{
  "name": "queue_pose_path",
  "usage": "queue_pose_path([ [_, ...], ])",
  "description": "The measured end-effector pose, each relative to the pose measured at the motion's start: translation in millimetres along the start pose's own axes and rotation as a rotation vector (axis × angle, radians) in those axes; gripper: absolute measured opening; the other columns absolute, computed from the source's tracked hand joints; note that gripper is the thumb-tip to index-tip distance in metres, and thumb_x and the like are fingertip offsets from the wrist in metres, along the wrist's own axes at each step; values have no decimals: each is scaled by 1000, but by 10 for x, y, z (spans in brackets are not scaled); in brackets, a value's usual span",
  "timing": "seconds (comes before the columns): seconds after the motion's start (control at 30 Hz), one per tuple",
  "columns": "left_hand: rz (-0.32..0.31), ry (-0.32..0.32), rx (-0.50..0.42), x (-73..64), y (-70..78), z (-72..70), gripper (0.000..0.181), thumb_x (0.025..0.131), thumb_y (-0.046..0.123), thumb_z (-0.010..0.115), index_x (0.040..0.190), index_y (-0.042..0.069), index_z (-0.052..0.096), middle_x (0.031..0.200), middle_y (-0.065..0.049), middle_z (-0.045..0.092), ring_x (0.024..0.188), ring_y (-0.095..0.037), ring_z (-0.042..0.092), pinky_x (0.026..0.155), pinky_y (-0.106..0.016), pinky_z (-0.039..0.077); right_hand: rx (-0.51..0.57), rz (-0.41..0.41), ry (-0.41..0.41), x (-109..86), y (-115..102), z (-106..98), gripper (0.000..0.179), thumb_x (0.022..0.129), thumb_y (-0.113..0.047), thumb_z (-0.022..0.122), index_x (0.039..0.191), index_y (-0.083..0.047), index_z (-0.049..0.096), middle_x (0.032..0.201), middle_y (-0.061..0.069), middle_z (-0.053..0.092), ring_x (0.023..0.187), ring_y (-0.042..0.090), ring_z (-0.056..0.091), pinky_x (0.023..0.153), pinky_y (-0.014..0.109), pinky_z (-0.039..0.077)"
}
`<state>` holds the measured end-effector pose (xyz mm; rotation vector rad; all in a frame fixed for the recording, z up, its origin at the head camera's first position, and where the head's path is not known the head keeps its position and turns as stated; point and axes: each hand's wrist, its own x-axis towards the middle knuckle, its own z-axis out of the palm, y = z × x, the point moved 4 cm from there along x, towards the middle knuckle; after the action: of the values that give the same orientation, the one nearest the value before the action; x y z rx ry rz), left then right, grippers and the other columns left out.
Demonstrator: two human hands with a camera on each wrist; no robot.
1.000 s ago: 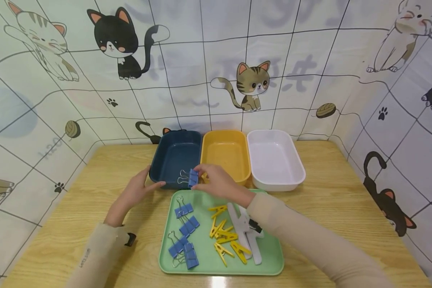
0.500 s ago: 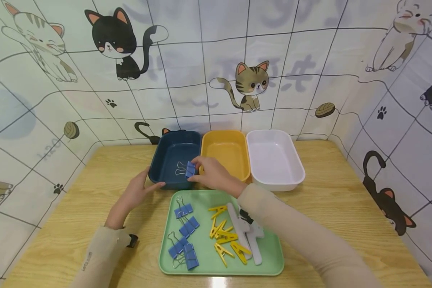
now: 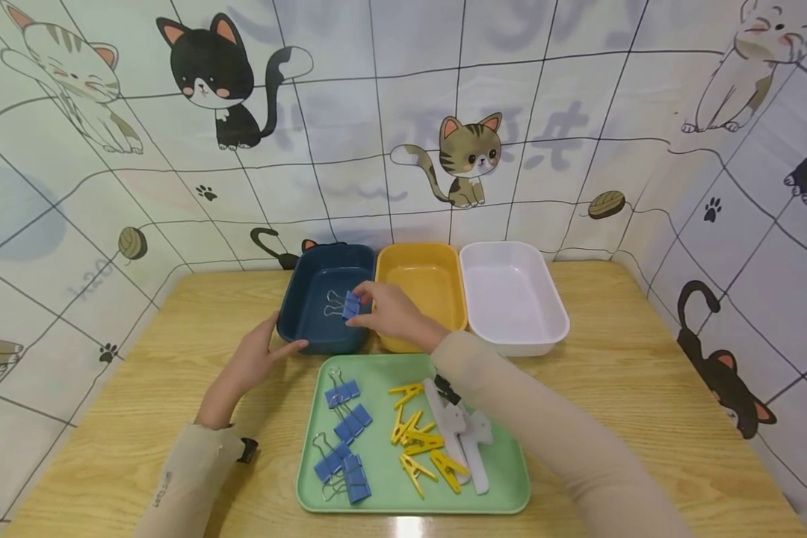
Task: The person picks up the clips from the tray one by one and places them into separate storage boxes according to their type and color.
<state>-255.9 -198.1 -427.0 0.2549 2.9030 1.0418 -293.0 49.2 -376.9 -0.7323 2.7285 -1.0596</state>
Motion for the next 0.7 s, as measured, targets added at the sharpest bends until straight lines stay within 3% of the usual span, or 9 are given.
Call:
queue_pose_path([
  [0.33, 14, 4, -17, -9, -9, 0, 86, 103, 31, 71, 163, -8, 24, 165, -31, 34, 155, -50, 30, 125, -64, 28, 26, 30, -11, 172, -17, -7, 54, 94, -21, 83, 139, 1, 63, 122, 18, 71, 93, 26, 63, 82, 31, 57],
  [0.5, 26, 7, -22, -6, -12, -2, 85, 103, 30, 71, 163, -7, 25, 165, -31, 35, 154, -50, 31, 125, -64, 29, 40, 64, -26, 255, -11, 2, 55, 95, -21, 82, 141, 1, 61, 125, 18, 70, 102, 28, 68, 91, 33, 60],
  [0.7, 31, 8, -14, 5, -23, 6, 85, 103, 29, 71, 163, -7, 25, 165, -31, 36, 154, -50, 32, 124, -64, 30, 16, 104, -29, 351, -10, 14, 56, 94, -23, 82, 142, -1, 62, 128, 17, 71, 117, 30, 65, 101, 37, 57],
])
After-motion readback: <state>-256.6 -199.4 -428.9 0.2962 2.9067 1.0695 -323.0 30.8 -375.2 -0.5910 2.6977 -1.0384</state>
